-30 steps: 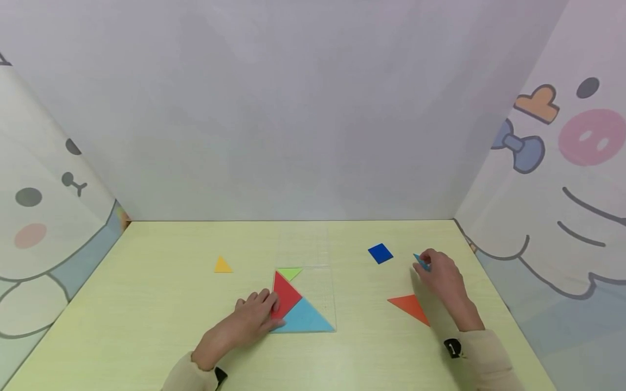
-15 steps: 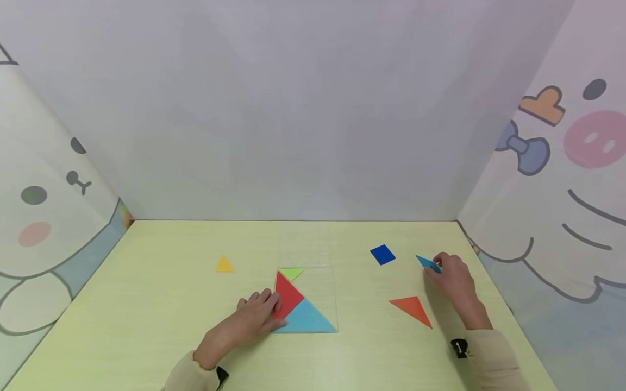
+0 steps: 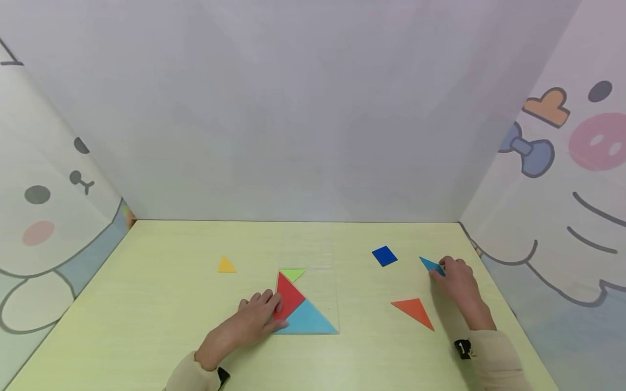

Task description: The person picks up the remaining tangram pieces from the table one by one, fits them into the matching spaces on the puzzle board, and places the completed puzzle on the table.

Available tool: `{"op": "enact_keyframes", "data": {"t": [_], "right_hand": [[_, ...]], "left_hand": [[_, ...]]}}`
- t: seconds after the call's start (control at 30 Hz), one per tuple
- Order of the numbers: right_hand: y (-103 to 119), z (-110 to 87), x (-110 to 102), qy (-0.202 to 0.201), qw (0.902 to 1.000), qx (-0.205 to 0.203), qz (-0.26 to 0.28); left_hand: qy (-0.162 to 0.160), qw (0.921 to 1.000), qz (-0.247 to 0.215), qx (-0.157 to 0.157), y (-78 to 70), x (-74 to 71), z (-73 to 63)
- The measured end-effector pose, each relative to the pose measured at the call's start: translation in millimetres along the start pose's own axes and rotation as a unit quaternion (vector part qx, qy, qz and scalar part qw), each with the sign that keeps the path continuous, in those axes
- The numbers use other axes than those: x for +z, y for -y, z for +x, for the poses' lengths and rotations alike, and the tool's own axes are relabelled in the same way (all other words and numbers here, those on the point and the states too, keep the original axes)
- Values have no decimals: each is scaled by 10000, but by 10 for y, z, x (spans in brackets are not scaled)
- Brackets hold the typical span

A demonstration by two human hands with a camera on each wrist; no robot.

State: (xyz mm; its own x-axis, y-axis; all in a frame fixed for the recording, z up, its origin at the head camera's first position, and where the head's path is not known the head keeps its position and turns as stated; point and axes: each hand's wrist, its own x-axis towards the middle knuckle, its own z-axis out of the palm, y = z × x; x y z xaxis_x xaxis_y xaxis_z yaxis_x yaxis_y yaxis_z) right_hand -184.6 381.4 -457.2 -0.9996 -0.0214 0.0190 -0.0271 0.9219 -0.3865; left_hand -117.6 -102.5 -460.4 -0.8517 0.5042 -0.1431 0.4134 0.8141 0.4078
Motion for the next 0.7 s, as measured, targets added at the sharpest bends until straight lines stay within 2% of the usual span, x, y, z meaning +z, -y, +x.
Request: {"op": "enact_keyframes", "data": {"t": [0.27, 0.7], "right_hand": [[-24, 18, 17, 39, 10000, -71, -9], [-41, 36, 8, 286, 9996, 45, 17]], "left_hand": [[-14, 10000, -3, 9, -1, 2, -9], [-36, 10000, -34, 40, -9, -5, -17]]}}
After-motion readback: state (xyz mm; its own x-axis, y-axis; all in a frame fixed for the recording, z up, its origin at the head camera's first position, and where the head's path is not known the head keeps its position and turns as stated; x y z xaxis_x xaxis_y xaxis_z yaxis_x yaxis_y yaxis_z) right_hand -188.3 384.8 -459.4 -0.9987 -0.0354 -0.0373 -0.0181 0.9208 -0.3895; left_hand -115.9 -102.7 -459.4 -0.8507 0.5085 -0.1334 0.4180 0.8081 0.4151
